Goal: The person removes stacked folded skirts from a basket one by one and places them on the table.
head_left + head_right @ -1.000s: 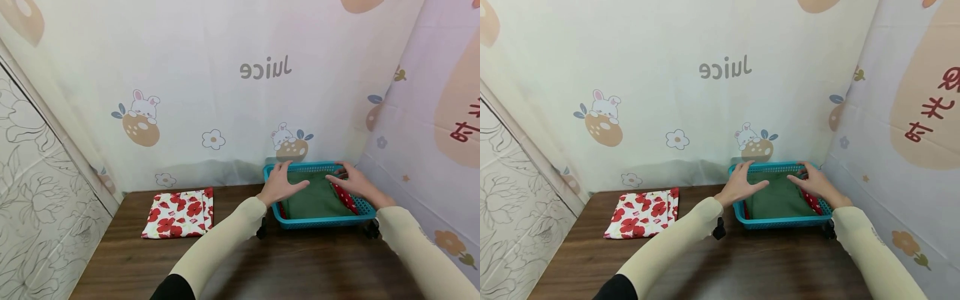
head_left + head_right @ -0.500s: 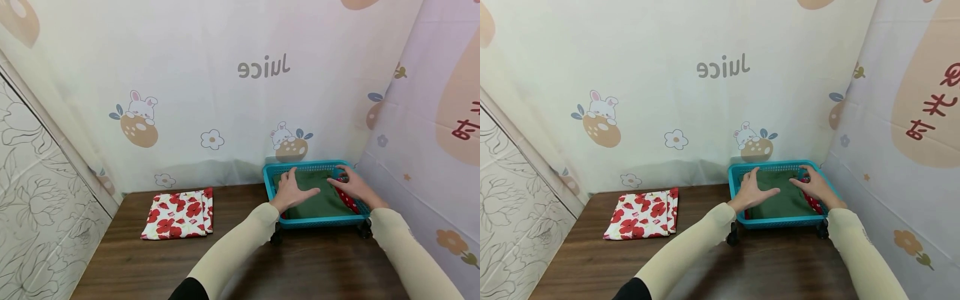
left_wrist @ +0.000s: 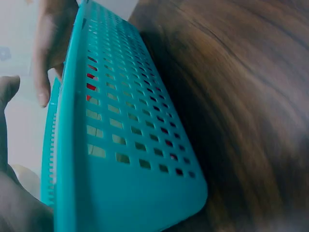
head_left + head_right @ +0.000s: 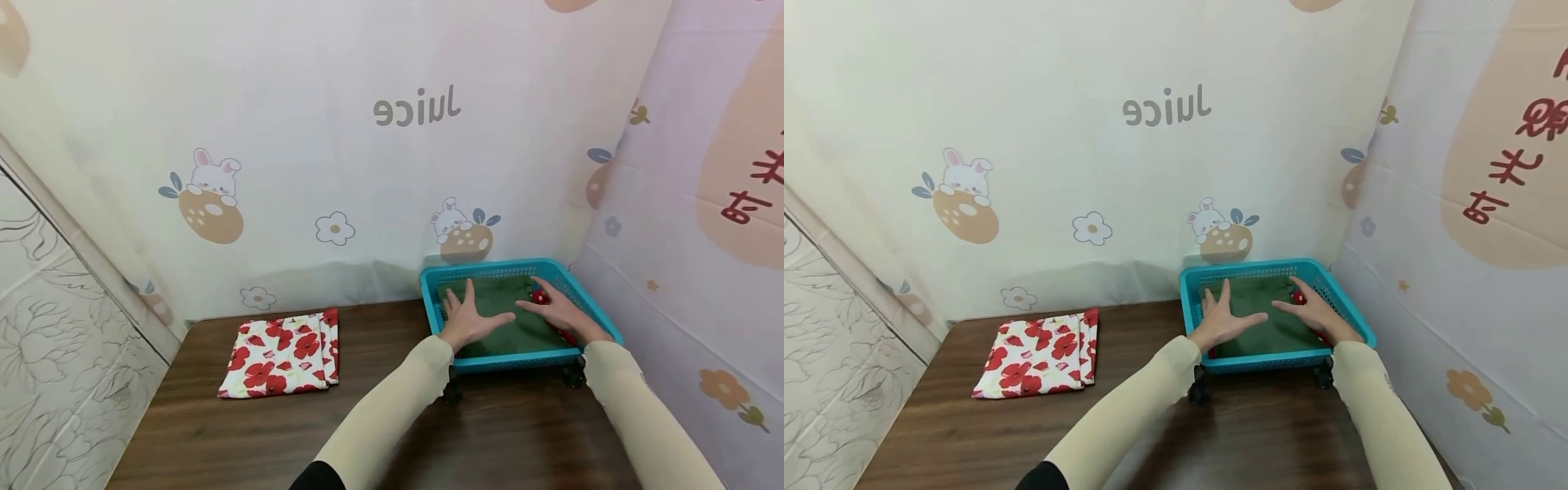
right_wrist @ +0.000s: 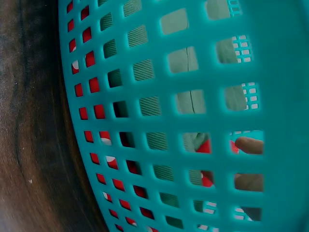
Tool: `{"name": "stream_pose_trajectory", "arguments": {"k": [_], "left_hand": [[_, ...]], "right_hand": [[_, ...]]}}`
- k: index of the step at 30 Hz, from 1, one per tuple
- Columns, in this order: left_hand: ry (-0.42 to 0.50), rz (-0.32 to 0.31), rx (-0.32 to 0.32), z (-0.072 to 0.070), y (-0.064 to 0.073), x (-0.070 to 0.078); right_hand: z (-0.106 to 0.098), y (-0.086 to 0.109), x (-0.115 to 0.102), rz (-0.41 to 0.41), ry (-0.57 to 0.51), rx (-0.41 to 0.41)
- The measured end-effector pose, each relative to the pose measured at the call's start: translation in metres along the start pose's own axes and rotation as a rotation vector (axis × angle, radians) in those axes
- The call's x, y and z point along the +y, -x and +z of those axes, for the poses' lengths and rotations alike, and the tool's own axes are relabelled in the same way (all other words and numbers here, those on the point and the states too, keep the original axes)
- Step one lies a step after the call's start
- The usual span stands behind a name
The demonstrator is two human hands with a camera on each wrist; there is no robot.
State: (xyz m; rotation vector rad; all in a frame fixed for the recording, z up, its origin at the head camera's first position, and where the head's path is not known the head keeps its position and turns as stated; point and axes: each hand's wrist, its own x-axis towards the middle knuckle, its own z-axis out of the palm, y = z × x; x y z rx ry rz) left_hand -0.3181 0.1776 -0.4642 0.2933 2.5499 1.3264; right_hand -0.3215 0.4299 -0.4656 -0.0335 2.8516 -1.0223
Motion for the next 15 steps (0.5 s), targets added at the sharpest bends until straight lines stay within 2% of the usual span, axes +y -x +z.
{"name": "stream_pose_trajectory", "arguments": {"k": [5, 9, 15], "left_hand": [[0.097, -0.063, 0.001, -0.0004, -0.0052, -0.0067], [0.179, -0.097, -0.011, -0.0004, -0.0054, -0.0064], [0.307, -0.168, -0.026, 0.0069, -0.0092, -0.0092]], "right_hand": [[0.0028, -0.0024, 0.0024, 0.054, -0.001, -0.041], [0.0044, -0.0012, 0.0044, 0.082, 0.0, -0.069], [0.0075, -0.0044, 0.004, 0.104, 0.031, -0.086]]}}
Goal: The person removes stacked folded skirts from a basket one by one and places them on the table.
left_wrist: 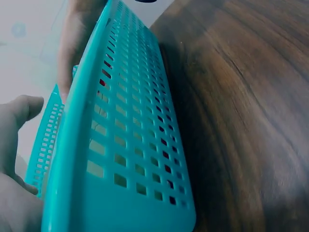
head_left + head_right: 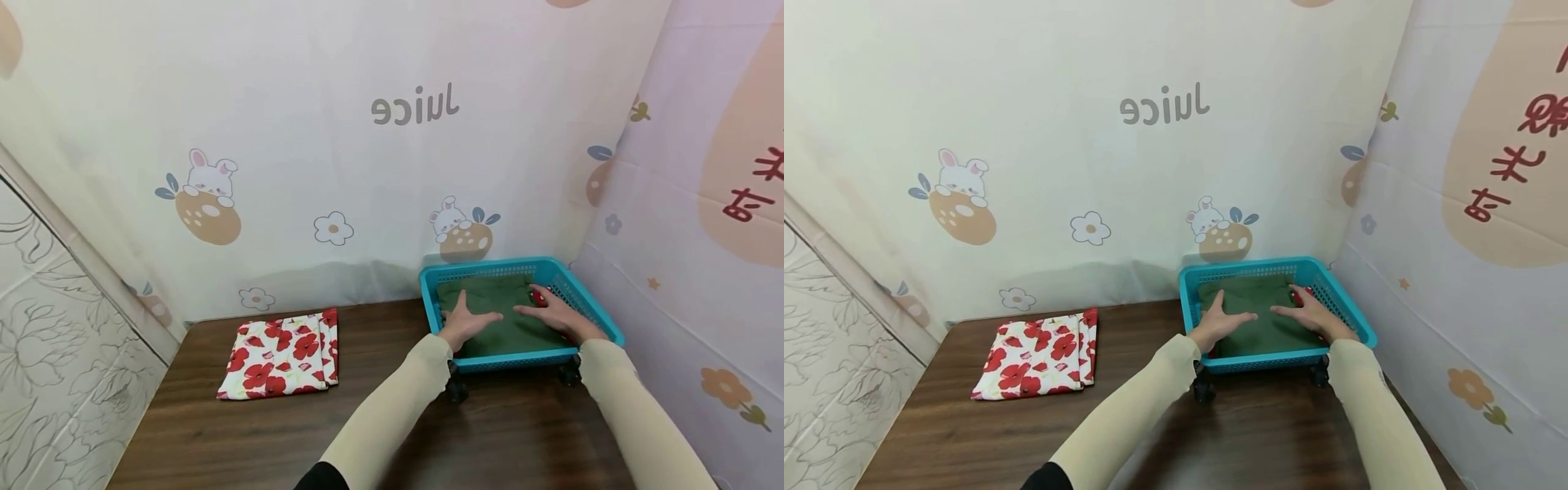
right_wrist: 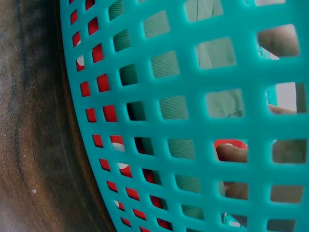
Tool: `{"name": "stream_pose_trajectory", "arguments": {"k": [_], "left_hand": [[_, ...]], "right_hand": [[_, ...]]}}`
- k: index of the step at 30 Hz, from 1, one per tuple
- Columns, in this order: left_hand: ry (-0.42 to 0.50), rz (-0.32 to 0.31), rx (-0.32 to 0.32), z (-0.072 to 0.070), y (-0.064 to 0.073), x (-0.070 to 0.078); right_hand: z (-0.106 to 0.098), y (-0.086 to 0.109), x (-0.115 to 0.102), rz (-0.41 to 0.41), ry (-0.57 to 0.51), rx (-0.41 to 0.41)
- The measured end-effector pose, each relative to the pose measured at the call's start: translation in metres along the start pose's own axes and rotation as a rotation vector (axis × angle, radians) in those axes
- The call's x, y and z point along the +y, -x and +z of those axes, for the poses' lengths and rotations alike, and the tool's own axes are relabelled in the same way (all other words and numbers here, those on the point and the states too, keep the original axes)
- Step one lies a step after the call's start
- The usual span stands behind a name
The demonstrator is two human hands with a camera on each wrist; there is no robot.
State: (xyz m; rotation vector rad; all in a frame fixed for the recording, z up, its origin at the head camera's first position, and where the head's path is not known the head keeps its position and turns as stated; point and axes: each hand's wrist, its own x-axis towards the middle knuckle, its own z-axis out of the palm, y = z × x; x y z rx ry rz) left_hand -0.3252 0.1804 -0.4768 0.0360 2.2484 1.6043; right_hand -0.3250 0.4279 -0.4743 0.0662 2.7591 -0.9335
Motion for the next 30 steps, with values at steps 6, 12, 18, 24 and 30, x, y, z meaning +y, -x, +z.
{"name": "stream_pose_trajectory", "arguments": {"k": [6, 12, 18, 24, 30], "left_hand": [[0.108, -0.033, -0.011, -0.0001, -0.0026, -0.0041], [0.138, -0.019, -0.023, -0.0013, -0.003, -0.0022], [0.121, -0.022, -0.03, 0.0015, -0.0059, -0.0034], [0.079, -0.027, -0.068, 0.0052, -0.0087, -0.0067], [0.063, -0.043, -0.113, 0.0069, -0.0086, -0.0086]], "right_hand": [[0.0041, 0.0008, -0.0021, 0.017, 0.008, -0.035], [0.0047, 0.0005, -0.0009, 0.025, -0.006, -0.029], [0.0034, 0.0, 0.0026, 0.014, -0.057, -0.016], [0.0037, 0.0012, 0.0044, 0.007, -0.086, -0.006], [0.007, -0.0011, 0.0065, -0.013, -0.096, -0.015]]}}
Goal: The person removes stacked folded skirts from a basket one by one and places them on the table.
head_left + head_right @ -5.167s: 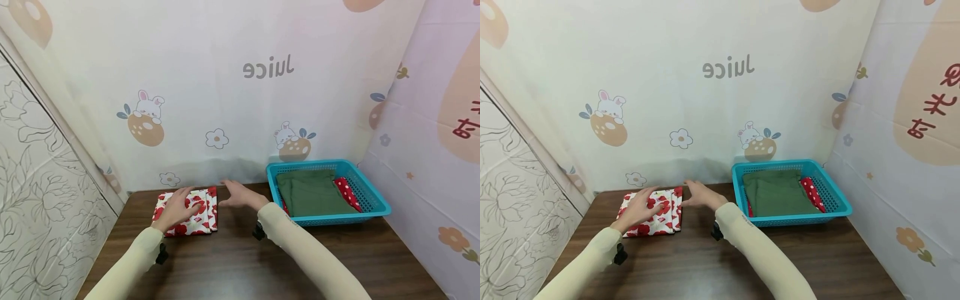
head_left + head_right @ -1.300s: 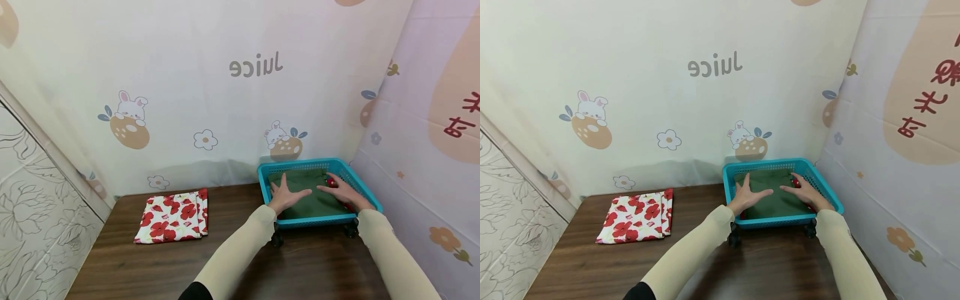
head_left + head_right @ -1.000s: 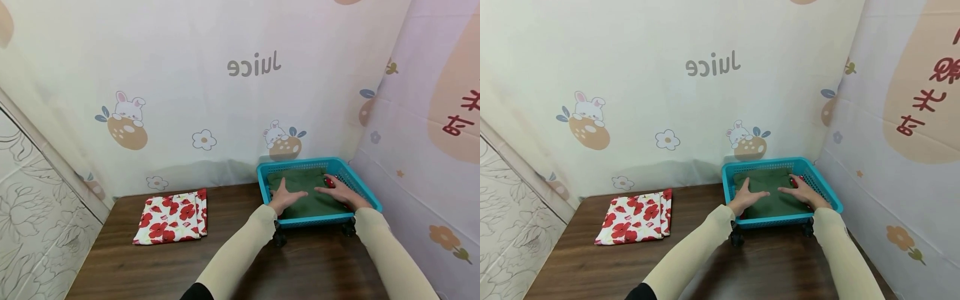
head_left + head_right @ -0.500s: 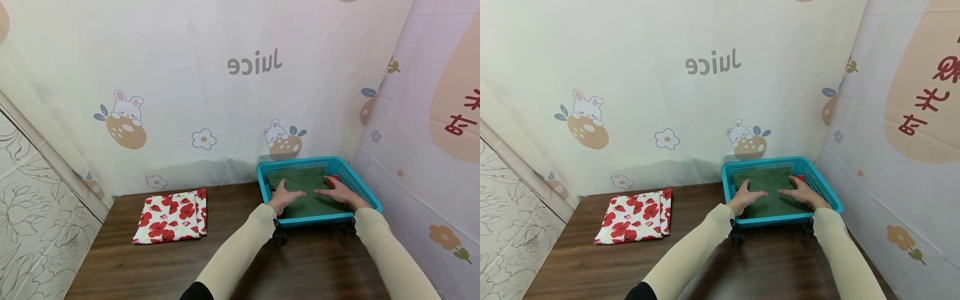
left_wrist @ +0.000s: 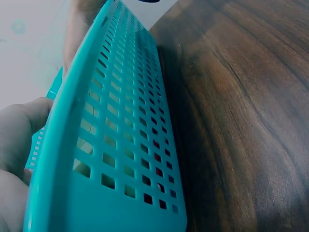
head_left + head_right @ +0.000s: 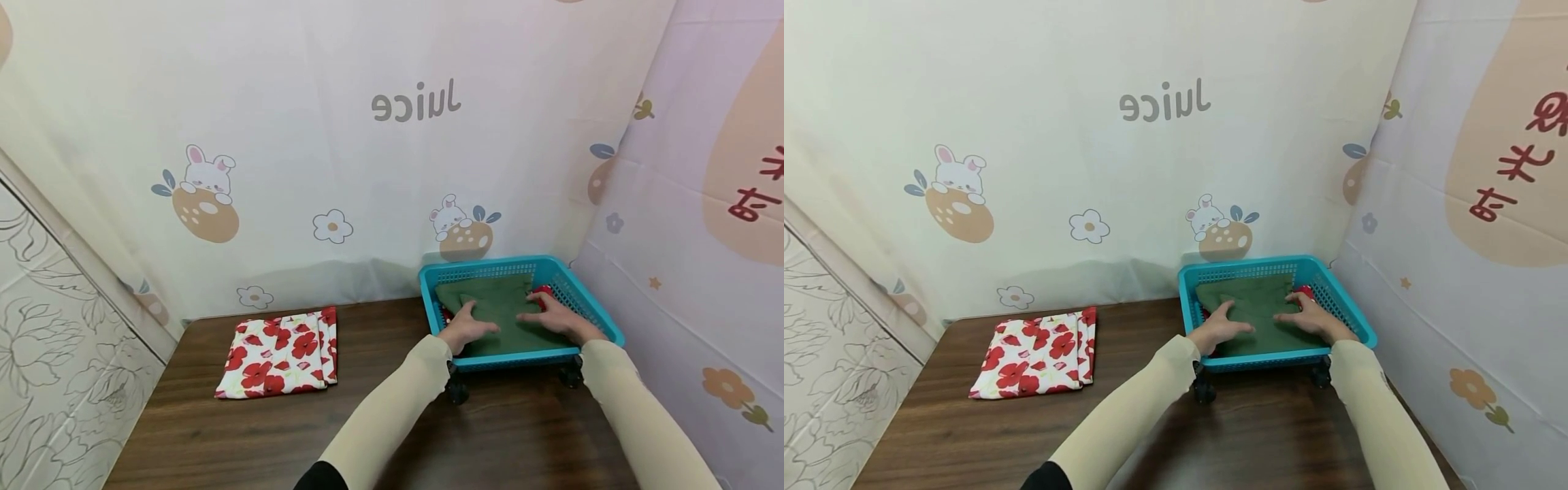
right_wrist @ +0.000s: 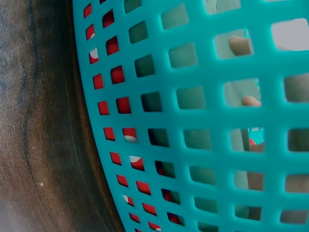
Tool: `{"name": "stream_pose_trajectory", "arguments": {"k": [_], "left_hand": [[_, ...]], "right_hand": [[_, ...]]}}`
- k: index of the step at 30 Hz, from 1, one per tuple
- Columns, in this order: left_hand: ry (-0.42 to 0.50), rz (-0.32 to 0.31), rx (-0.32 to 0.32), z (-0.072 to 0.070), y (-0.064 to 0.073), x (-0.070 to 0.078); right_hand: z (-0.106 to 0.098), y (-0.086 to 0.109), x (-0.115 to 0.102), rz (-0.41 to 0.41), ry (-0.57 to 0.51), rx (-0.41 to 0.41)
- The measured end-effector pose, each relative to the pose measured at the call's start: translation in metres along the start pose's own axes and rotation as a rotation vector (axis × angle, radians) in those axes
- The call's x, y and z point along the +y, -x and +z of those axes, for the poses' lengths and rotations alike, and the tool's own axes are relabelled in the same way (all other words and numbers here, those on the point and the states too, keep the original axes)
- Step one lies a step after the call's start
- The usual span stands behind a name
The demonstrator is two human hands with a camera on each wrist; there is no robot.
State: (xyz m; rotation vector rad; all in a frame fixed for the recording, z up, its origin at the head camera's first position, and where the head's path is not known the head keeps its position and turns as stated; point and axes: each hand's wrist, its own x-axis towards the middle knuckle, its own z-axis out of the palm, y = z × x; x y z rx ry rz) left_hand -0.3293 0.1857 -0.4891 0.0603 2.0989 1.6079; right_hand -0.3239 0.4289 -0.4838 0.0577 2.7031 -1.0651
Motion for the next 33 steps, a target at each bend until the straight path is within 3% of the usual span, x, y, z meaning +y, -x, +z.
{"name": "stream_pose_trajectory", "arguments": {"k": [3, 12, 21, 28, 33], "left_hand": [[0.001, 0.001, -0.012, 0.0, 0.001, 0.0], [0.01, 0.031, 0.04, 0.0, 0.002, 0.002], [-0.017, 0.004, 0.111, 0.001, 0.004, 0.004], [-0.007, 0.038, 0.133, -0.004, 0.006, 0.01], [-0.016, 0.088, 0.115, -0.009, 0.007, 0.013]], "right_hand": [[0.001, 0.0, 0.001, -0.001, 0.002, -0.011], [-0.001, -0.001, 0.005, -0.043, -0.088, -0.061], [-0.001, 0.003, 0.0, -0.057, -0.031, -0.112], [0.001, 0.003, -0.01, -0.131, -0.004, -0.028], [-0.003, 0.002, -0.015, -0.124, 0.004, -0.002]]}}
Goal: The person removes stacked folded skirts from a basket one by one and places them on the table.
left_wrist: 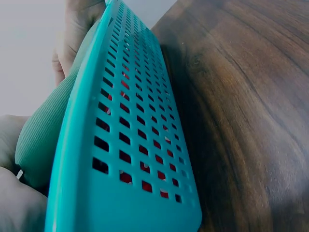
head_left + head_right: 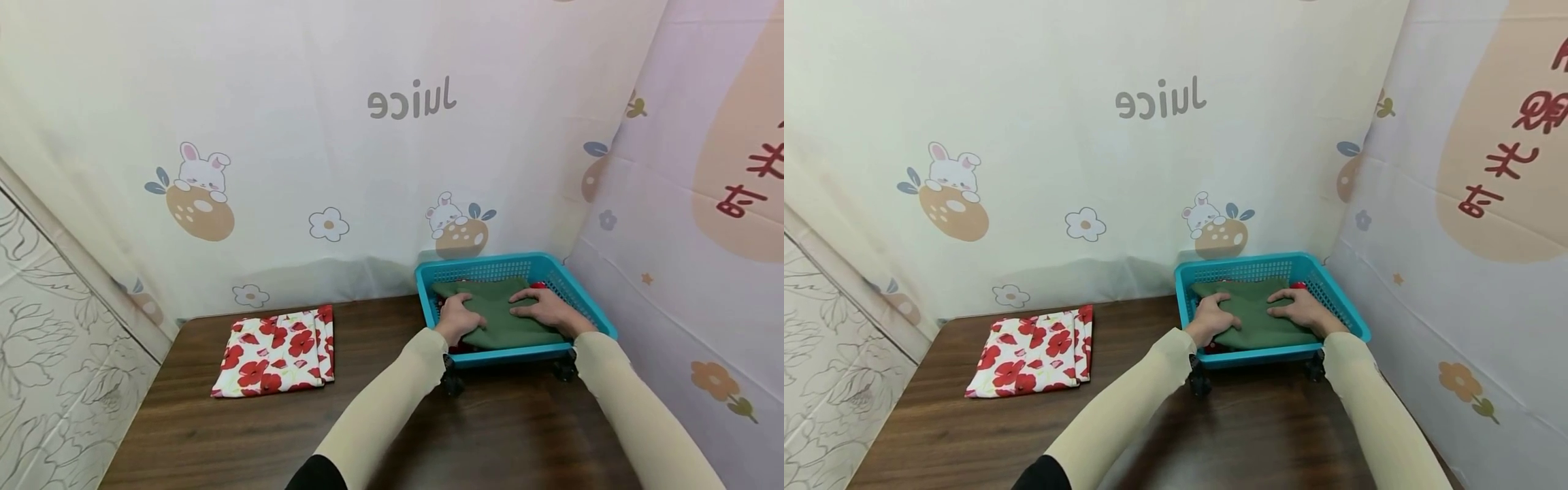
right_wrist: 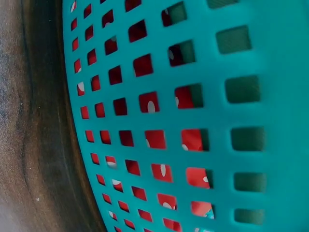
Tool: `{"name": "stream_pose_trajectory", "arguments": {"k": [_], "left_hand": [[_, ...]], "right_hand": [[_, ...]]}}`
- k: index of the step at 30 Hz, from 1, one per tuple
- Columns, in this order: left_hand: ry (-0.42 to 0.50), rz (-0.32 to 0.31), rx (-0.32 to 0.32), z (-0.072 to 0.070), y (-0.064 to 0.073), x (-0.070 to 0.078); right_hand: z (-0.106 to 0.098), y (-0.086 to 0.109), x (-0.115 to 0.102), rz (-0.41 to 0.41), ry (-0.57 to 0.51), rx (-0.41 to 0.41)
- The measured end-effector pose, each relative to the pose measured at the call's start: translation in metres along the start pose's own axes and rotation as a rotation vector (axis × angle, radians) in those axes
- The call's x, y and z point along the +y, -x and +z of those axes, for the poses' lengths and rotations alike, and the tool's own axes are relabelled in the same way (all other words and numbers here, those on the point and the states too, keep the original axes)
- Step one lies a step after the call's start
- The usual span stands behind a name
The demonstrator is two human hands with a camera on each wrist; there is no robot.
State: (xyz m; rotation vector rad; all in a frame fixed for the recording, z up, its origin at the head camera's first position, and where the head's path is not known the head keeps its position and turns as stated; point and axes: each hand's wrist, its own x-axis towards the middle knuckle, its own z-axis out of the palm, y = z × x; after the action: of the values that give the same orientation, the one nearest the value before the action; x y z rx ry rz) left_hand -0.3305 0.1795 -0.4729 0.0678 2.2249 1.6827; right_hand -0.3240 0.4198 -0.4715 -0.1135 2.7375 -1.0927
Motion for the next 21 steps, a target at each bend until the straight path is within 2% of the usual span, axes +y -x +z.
{"name": "stream_pose_trajectory", "arguments": {"k": [11, 21], "left_hand": [[-0.009, 0.122, -0.02, -0.014, 0.002, 0.0], [-0.051, 0.242, -0.037, -0.03, 0.003, 0.009]], "right_hand": [[-0.002, 0.006, -0.015, 0.024, -0.01, 0.028], [-0.001, 0.009, -0.027, 0.065, -0.006, 0.11]]}}
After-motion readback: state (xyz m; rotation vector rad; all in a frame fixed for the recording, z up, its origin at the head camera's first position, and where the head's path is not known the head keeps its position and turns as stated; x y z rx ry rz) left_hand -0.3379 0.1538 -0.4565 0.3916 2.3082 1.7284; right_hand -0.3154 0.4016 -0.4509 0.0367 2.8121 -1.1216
